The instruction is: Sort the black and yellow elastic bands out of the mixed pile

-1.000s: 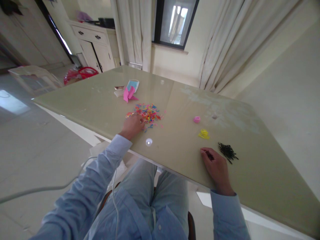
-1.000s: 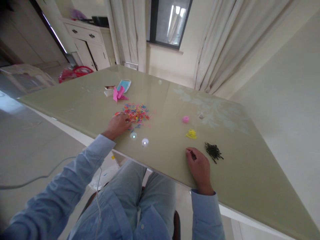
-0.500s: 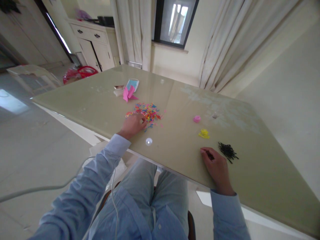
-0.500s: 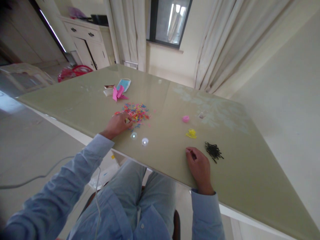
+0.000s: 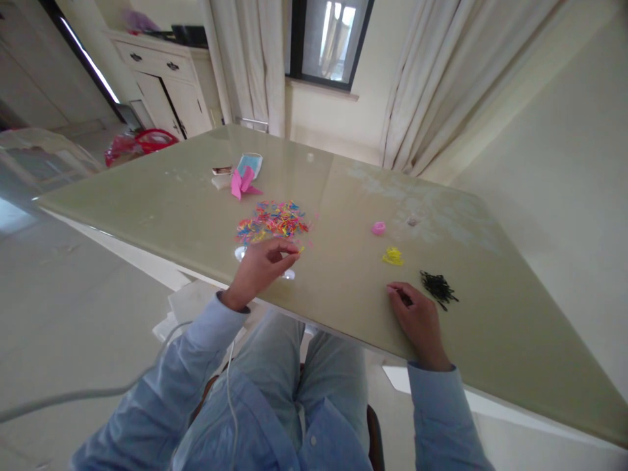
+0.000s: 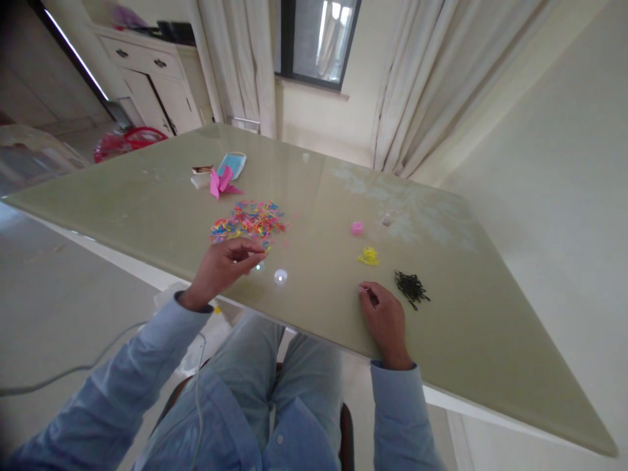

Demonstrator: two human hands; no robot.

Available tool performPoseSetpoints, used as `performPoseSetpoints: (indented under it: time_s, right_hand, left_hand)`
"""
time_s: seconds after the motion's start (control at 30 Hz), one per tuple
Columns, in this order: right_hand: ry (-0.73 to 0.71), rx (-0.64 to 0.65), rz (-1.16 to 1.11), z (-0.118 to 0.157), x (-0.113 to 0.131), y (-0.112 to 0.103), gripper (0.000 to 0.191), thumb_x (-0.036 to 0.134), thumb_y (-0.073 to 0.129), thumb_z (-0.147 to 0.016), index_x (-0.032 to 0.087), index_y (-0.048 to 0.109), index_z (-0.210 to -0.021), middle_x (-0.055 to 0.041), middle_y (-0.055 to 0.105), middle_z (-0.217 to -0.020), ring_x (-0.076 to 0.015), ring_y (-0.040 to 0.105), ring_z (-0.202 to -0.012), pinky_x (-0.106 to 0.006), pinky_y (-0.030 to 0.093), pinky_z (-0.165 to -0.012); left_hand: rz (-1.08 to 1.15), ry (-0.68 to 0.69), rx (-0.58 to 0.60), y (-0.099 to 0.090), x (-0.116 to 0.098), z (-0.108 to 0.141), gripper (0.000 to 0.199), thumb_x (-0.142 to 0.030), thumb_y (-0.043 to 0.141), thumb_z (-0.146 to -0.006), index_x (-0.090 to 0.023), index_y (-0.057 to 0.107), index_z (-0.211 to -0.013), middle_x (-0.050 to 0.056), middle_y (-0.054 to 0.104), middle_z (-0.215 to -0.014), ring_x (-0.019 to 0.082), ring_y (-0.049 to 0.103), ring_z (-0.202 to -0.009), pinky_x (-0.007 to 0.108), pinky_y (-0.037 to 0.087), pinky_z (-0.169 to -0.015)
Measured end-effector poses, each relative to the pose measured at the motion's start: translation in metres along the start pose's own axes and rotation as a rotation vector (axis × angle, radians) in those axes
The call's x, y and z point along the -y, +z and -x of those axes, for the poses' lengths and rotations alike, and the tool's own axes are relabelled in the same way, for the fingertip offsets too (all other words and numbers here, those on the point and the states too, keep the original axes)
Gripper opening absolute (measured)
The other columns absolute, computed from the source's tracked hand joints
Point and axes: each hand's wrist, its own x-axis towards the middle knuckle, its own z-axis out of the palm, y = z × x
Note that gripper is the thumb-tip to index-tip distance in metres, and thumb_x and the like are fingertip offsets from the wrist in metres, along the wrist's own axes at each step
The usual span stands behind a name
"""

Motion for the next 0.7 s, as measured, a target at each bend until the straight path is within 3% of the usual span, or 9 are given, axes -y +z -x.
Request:
performPoseSetpoints:
  time_s: [0.2, 0.4, 0.7]
  right_hand:
    - [-0.018, -0.008, 0.013, 0.0, 0.0, 0.0, 0.036, 0.046, 0.049, -0.086, 0.019, 0.072, -0.09, -0.0095, 0.075, -0.084, -0.023, 0.066, -0.073, -0.034, 0.049, -0.07]
    - [-0.016, -0.02, -0.002, 0.001, -0.001, 0.001, 0.034, 0.044, 0.049, -0.087, 0.019, 0.072, -0.09, -0.0089, 0.075, -0.083, -0.0225, 0.065, -0.072, -0.033, 0.049, -0.07]
    - [0.005, -0.012, -0.016, 0.002, 0.002, 0.0, 0.031, 0.04, 0.05, -0.087, 0.019, 0.072, -0.092, -0.0082, 0.075, -0.084, -0.0216, 0.065, -0.072, -0.033, 0.048, -0.072]
  left_hand:
    - [0.381, -0.077, 0.034, 0.014, -0.029, 0.02, 0.026, -0.035, 0.083, -0.067, -0.017, 0.069, -0.08, 0.003, 0.072, -0.072, 0.008, 0.053, -0.046, 0.021, 0.044, -0.043]
    - [0.669, -0.175, 0.082, 0.032, -0.035, 0.027, 0.033, -0.042, 0.084, -0.067, -0.018, 0.067, -0.082, 0.002, 0.073, -0.069, 0.006, 0.047, -0.041, 0.021, 0.039, -0.04]
    - [0.776, -0.231, 0.15, 0.059, -0.042, 0.024, 0.035, -0.043, 0.085, -0.065, -0.017, 0.07, -0.083, 0.004, 0.074, -0.069, 0.006, 0.047, -0.043, 0.02, 0.034, -0.041]
